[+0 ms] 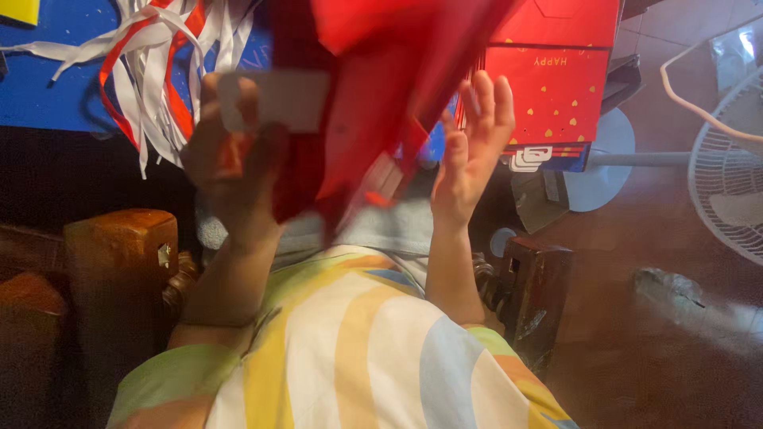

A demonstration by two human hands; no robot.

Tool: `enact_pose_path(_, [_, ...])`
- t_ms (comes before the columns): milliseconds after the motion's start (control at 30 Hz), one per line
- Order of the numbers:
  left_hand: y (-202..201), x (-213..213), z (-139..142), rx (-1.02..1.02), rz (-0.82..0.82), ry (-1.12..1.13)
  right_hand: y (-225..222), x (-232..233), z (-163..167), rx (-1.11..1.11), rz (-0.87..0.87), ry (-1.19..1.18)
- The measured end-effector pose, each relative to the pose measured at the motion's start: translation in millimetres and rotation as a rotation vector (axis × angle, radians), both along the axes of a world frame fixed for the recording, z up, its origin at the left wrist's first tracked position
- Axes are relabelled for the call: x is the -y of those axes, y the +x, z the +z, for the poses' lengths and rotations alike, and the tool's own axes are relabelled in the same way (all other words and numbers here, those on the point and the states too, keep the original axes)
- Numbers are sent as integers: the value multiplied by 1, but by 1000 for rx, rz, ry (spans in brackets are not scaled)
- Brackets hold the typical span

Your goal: The person threads red ribbons through the handles of red Valentine's Day gift bags and ties them into bows. They repeat this process on multiple bags, adjusting and tightening the ribbons by hand.

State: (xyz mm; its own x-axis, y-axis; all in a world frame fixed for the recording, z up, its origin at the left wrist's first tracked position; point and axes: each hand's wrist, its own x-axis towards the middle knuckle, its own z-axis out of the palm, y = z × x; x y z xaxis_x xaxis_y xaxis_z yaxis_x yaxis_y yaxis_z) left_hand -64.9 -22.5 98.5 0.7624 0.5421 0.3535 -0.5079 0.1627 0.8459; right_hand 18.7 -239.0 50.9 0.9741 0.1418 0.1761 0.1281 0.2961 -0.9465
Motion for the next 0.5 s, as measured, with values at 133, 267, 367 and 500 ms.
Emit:
enact_pose_path(133, [19,3,-45,-85,-26,-381,18,-3,-17,-274,126,120])
enact_pose_path(267, [21,-7,-69,-26,-112,-519,24,-1,-42,-179,52,15])
enact_pose_path(367, [11,-26,-74,-141,-117,-317,29,11,-49,-146,33,82])
enact_pose_path(500, [3,-45,-70,-209,-270,-514,36,17,-44,-59,-24,146])
